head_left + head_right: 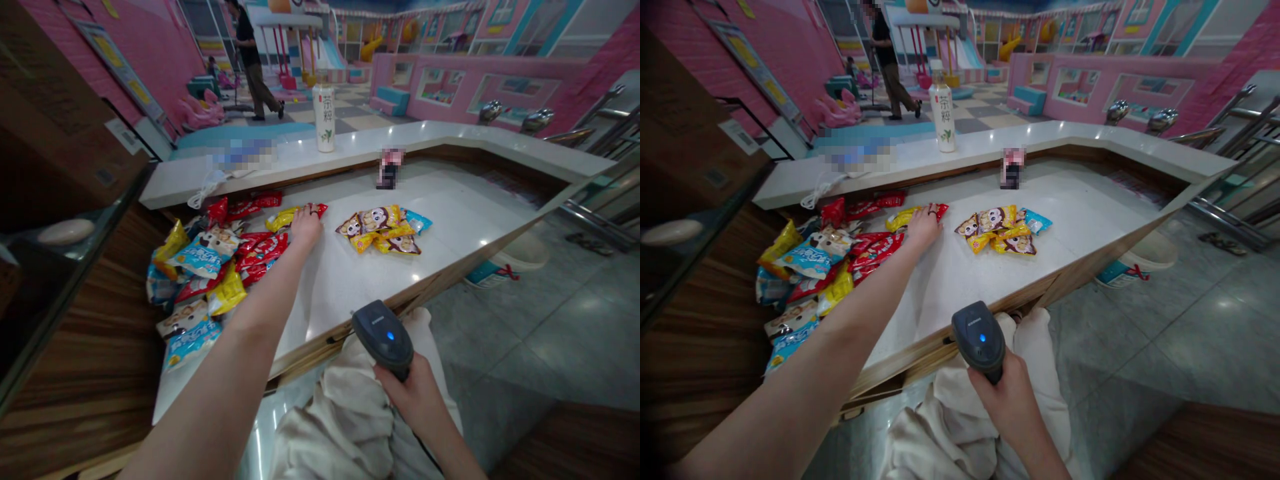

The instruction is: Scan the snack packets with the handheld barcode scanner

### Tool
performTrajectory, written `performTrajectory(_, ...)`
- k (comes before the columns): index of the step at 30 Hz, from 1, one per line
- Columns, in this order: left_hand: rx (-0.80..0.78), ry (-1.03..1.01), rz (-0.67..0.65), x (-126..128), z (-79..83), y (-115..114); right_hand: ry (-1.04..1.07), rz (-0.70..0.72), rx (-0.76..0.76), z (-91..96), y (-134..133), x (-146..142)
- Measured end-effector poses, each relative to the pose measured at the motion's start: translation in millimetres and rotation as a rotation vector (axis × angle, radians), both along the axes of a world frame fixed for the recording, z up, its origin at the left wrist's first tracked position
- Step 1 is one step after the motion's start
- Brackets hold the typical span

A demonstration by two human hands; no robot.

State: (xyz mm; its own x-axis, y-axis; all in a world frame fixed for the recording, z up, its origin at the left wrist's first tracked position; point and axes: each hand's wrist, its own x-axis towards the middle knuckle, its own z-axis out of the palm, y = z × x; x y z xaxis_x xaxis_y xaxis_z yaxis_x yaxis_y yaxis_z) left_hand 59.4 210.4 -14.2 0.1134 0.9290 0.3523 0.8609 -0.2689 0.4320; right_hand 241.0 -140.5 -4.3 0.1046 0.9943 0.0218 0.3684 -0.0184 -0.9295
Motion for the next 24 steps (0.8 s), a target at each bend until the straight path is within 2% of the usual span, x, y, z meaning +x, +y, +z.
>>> performTrajectory(5,-0.023,0.02,0.001,2.8,2.4,-27.8,0.02,0.017,-0.014,0.9,-1.8,-2.8)
performTrajectory(9,-0.092,0.066,-0.041,2.8,3.0,-63.2,0.016,0.037,-0.023,3.9,-5.7,-4.5)
performTrajectory(13,-0.082,0.005,-0.124,-8.8,-1.7,-101.1,0.0,0.026,-0.017,4.4,-10.4,-2.9)
performTrajectory(16,-0.088,-0.119,-0.193,-19.5,-2.1,-125.8,-0.015,0.021,-0.003,5.0,-12.7,-2.0)
performTrajectory(20,-0.129,-0.353,-0.215,-29.2,4.6,-151.3,-0.016,0.016,-0.007,6.9,-13.5,-2.0)
performTrajectory(24,-0.155,-0.789,-0.25,-31.1,10.5,-173.0,-0.018,-0.002,0.008,7.4,-13.5,-1.3)
